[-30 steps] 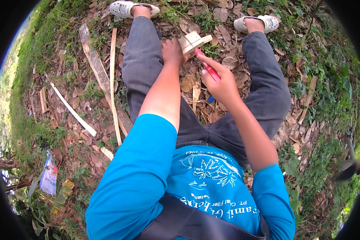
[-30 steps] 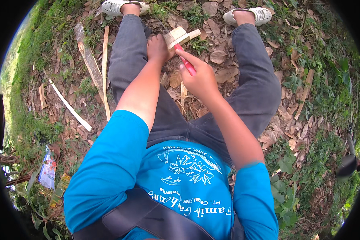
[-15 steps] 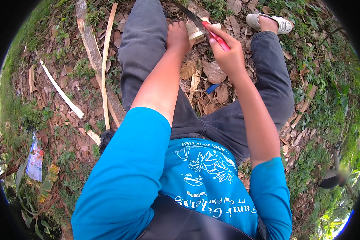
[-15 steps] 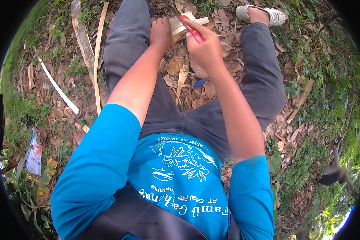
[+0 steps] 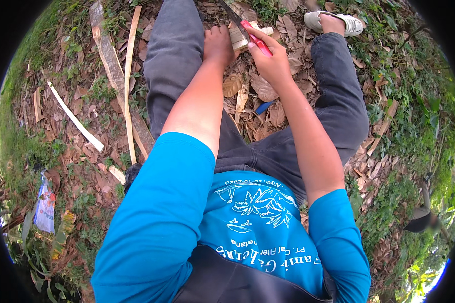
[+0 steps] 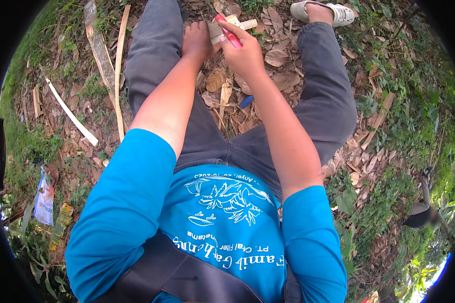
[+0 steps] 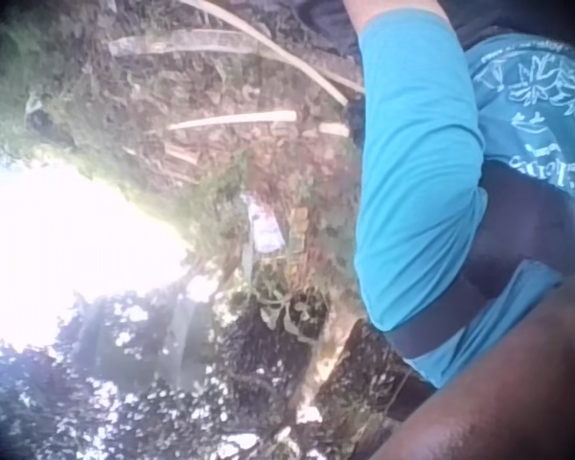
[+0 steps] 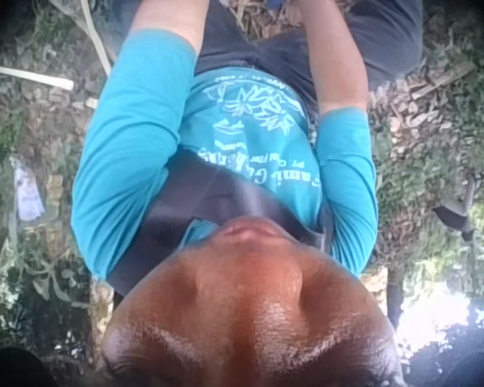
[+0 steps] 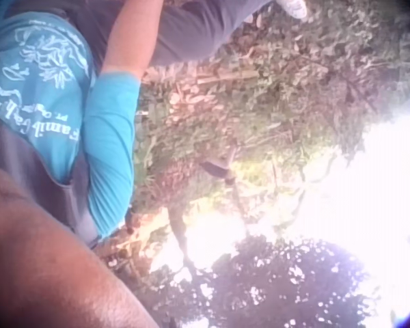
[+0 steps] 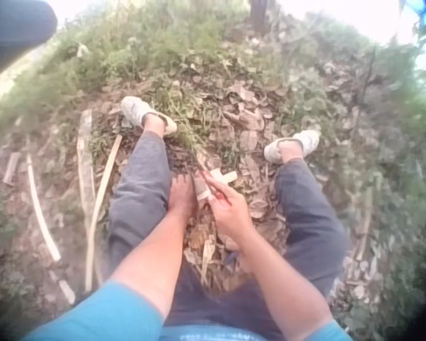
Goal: The person sits on the ground and uses a red hand saw to cut a piece of light-colored wood. They hold the wood steady with their left hand and saw back and forth with their right hand, occasionally adjusting the wood's position to continue the cut.
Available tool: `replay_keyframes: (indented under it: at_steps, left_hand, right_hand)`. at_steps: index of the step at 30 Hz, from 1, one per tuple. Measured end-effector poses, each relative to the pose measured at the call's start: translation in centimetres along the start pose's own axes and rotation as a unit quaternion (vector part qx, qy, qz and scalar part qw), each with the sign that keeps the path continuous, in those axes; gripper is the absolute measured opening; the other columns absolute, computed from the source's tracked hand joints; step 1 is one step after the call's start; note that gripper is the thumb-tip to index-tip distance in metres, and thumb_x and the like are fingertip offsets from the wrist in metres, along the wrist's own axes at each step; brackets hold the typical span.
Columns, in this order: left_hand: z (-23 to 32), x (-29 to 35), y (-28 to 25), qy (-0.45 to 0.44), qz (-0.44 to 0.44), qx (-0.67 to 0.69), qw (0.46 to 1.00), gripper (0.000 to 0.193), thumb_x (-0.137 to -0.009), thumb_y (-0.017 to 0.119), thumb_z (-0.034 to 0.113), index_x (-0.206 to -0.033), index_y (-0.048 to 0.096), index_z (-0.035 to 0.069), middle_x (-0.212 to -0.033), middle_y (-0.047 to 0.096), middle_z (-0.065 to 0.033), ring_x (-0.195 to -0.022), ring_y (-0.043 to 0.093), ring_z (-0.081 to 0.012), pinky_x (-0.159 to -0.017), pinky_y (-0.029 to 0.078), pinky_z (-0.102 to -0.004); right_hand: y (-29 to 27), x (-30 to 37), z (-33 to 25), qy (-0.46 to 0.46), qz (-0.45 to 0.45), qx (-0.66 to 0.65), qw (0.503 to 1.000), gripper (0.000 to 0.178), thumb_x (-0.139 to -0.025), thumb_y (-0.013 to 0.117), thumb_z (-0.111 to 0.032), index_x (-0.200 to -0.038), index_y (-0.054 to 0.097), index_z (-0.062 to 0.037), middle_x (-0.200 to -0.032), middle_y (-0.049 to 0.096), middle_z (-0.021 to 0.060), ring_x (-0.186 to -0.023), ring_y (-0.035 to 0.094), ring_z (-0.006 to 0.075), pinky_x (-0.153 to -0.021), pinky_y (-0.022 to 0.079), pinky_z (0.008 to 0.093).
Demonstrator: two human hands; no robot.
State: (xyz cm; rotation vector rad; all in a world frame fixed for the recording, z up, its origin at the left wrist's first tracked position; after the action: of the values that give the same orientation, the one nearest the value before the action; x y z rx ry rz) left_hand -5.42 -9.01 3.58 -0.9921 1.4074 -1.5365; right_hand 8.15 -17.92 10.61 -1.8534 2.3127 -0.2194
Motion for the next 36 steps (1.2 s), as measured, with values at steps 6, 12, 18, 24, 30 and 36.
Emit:
replay_keyframes:
  at_steps: [6, 12, 18, 24, 30, 36]
  left_hand:
    - [0.2, 0.4, 0.3, 0.018, 0.002, -0.012, 1.000, 0.077, -0.072, 0.087, 0.046, -0.124, 0.054, 0.001, -0.123, 0.057, -0.0151, -0.120, 0.053, -0.0331, -0.105, 0.044, -0.0400]
    - [-0.4, 0.4, 0.7, 0.022, 0.018, 0.009, 1.000, 0.077, -0.074, 0.086, 0.048, -0.125, 0.056, -0.001, -0.123, 0.058, -0.0144, -0.121, 0.051, -0.0323, -0.106, 0.042, -0.0395]
    - [-0.1, 0.5, 0.5, 0.019, 0.048, 0.015, 0.999, 0.078, -0.072, 0.084, 0.054, -0.121, 0.057, -0.001, -0.117, 0.059, -0.0148, -0.117, 0.054, -0.0321, -0.103, 0.044, -0.0404]
    - [-0.1, -0.5, 1.2, 0.063, 0.089, 0.006, 0.994, 0.078, -0.070, 0.084, 0.057, -0.114, 0.058, -0.002, -0.112, 0.062, -0.0146, -0.113, 0.057, -0.0317, -0.100, 0.045, -0.0410]
    - [-1.1, -0.5, 2.0, 0.059, 0.105, 0.028, 0.992, 0.076, -0.068, 0.087, 0.054, -0.111, 0.058, -0.001, -0.110, 0.063, -0.0145, -0.111, 0.058, -0.0311, -0.099, 0.045, -0.0420]
    - [-0.5, -0.3, 2.7, 0.037, 0.161, 0.054, 0.985, 0.077, -0.062, 0.090, 0.049, -0.111, 0.057, 0.000, -0.109, 0.060, -0.0113, -0.109, 0.054, -0.0290, -0.101, 0.041, -0.0402]
  right_hand:
    - [0.8, 5.1, 2.0, -0.029, 0.005, -0.010, 1.000, 0.044, -0.098, 0.066, -0.009, -0.142, 0.062, -0.0129, -0.130, 0.072, 0.0112, -0.112, 0.069, 0.0184, -0.098, 0.051, 0.0312]
    - [0.7, 5.5, 2.3, -0.013, -0.012, -0.021, 1.000, 0.046, -0.099, 0.067, -0.009, -0.144, 0.060, -0.0126, -0.134, 0.069, 0.0121, -0.120, 0.065, 0.0174, -0.103, 0.048, 0.0306]
    - [0.4, 4.7, 2.3, 0.012, 0.004, -0.076, 0.997, 0.045, -0.098, 0.065, -0.005, -0.143, 0.061, -0.0088, -0.132, 0.069, 0.0107, -0.121, 0.062, 0.0151, -0.104, 0.046, 0.0292]
    - [0.3, 2.9, -1.5, 0.011, 0.047, -0.001, 0.999, 0.041, -0.095, 0.066, -0.007, -0.136, 0.067, -0.0101, -0.111, 0.076, 0.0141, -0.097, 0.069, 0.0139, -0.090, 0.053, 0.0300]
    - [-5.8, 10.9, -9.7, 0.101, -0.013, 0.036, 0.994, 0.042, -0.096, 0.063, -0.002, -0.138, 0.065, -0.0053, -0.121, 0.073, 0.0132, -0.103, 0.067, 0.0133, -0.092, 0.051, 0.0277]
    - [-7.6, 12.2, -13.0, 0.081, -0.030, 0.051, 0.995, 0.042, -0.097, 0.060, 0.003, -0.138, 0.064, -0.0003, -0.125, 0.071, 0.0104, -0.109, 0.063, 0.0097, -0.094, 0.049, 0.0236]
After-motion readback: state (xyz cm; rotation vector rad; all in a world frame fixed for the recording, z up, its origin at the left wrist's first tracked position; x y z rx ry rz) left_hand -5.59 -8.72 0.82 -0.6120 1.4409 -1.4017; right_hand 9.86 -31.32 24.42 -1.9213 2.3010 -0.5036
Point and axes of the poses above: each hand's wrist, its own x-axis away from the middle knuckle, its own y-axis out of the palm, z = x × y, the point moved 2 cm from there along -x, towards the middle knuckle
